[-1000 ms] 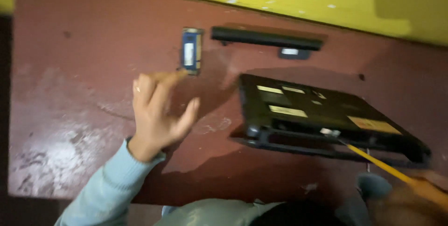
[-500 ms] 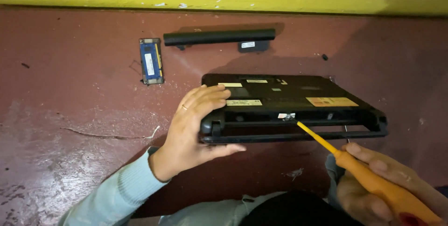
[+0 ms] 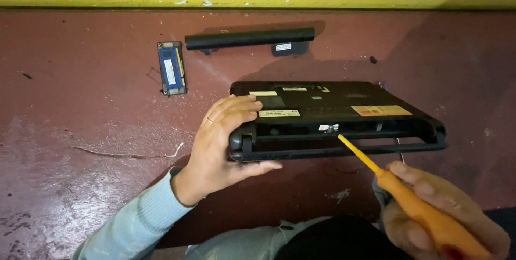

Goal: Disassembling a laptop by removing the battery, RAM module, and prying open the casing and keyboard using a screwdriver.

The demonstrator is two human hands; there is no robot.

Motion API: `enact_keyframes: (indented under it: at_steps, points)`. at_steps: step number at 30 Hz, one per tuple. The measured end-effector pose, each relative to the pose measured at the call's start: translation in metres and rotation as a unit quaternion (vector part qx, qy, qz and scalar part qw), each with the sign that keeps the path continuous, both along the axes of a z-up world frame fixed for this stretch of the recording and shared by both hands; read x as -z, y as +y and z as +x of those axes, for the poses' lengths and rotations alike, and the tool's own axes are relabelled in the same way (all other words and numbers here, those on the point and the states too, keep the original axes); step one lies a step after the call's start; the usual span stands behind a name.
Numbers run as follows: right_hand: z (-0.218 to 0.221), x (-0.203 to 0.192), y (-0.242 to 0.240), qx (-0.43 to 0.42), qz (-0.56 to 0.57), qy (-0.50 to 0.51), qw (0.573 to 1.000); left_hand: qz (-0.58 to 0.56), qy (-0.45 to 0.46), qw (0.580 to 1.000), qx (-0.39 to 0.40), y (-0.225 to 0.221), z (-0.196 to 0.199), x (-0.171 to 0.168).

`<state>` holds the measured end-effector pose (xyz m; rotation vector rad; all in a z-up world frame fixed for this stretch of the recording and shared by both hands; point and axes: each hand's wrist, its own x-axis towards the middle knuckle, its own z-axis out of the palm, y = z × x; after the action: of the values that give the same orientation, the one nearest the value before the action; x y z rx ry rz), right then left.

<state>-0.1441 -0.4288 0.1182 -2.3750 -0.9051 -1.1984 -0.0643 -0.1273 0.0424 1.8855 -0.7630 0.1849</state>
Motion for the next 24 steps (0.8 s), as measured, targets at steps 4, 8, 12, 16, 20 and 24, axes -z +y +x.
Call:
enact_keyframes:
  at_steps: [4, 8, 12, 16, 20, 24]
  points:
    - [-0.006, 0.004, 0.010, 0.007, -0.002, -0.012, 1.000, 0.003, -0.005, 1.000, -0.012, -0.001, -0.002, 0.003]
    - [-0.047, -0.037, 0.035, 0.131, 0.108, 0.302, 0.938, -0.005, -0.023, 1.000, -0.012, -0.001, 0.001, 0.002]
    - [-0.029, -0.102, 0.041, 0.102, -0.086, 0.432, 0.892, -0.007, -0.040, 0.999, -0.006, 0.000, 0.005, -0.003]
    - [0.005, -0.087, 0.038, 0.050, 0.187, 0.455, 0.869, 0.032, -0.050, 0.998, -0.006, 0.005, 0.006, -0.017]
    - [0.025, -0.061, 0.015, -0.163, 0.148, 0.333, 0.917, 0.065, -0.080, 0.995, -0.016, -0.006, 0.000, -0.066]
    - [0.023, -0.058, 0.023, -0.152, 0.155, 0.273, 0.937, 0.041, -0.138, 0.986, 0.080, -0.036, 0.003, -0.131]
